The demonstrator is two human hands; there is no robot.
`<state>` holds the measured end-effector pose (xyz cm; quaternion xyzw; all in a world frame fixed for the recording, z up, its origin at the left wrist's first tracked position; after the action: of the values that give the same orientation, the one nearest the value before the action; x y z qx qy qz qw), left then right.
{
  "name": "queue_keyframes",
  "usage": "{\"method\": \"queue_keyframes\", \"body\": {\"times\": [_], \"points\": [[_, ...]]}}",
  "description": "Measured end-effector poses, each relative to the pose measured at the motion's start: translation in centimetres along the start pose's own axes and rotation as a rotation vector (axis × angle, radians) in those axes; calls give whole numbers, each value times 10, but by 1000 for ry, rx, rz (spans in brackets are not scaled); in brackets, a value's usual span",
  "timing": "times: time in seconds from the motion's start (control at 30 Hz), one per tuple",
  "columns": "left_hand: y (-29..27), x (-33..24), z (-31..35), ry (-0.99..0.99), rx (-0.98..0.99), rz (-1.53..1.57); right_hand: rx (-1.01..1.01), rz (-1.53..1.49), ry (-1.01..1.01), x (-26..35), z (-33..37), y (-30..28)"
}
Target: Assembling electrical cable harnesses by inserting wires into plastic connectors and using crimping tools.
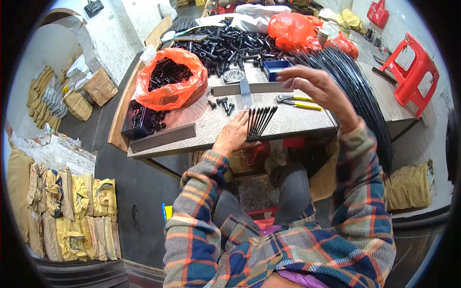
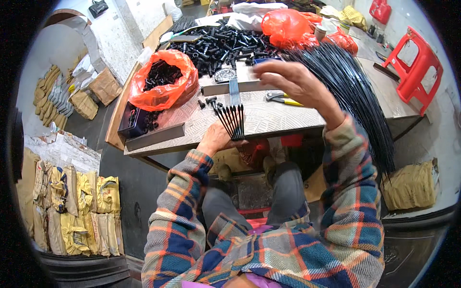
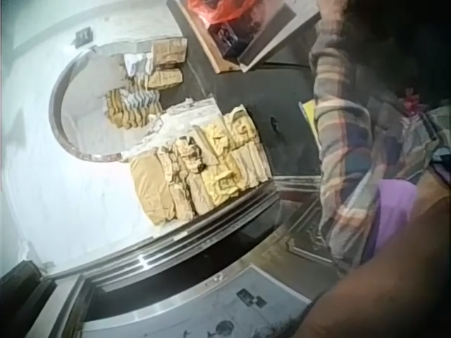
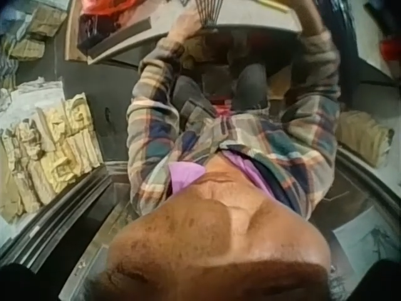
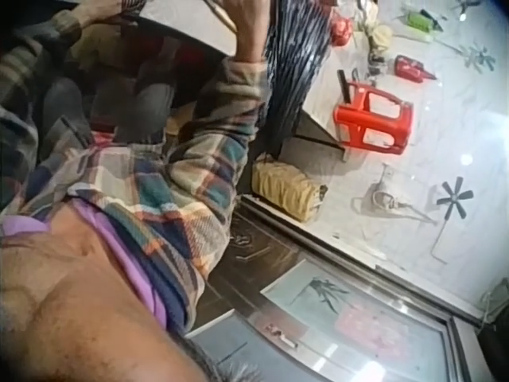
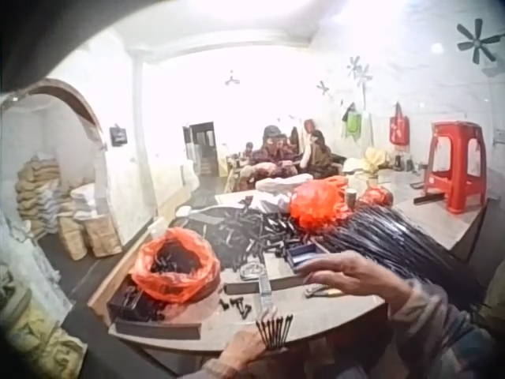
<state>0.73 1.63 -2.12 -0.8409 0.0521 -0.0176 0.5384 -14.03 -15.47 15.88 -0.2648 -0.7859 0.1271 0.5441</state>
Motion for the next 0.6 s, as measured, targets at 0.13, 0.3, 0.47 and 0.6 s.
{"method": "queue_keyframes", "body": {"times": [0.13,0.3,0.47,0.6], "points": [[-20,-12,-4,-90,150,44,455,655,-54,96,-12,28],[-9,-8,-5,-69,106,53,289,717,-239,83,-5,39],[1,-7,4,58,22,-92,227,601,-306,90,34,53],[10,-20,5,93,-30,-250,305,622,-178,101,94,56]]}}
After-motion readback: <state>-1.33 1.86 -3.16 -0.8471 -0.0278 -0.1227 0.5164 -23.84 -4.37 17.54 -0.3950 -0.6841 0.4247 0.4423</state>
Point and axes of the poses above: each hand's wrist, its own z-axis away from the middle knuckle, its own y-axis out of the palm, x = y × z, the point moved 1 cm from there along -z, towards the middle knuckle, and after that the axes turned 11 degrees about y, right-handed, at the moved point
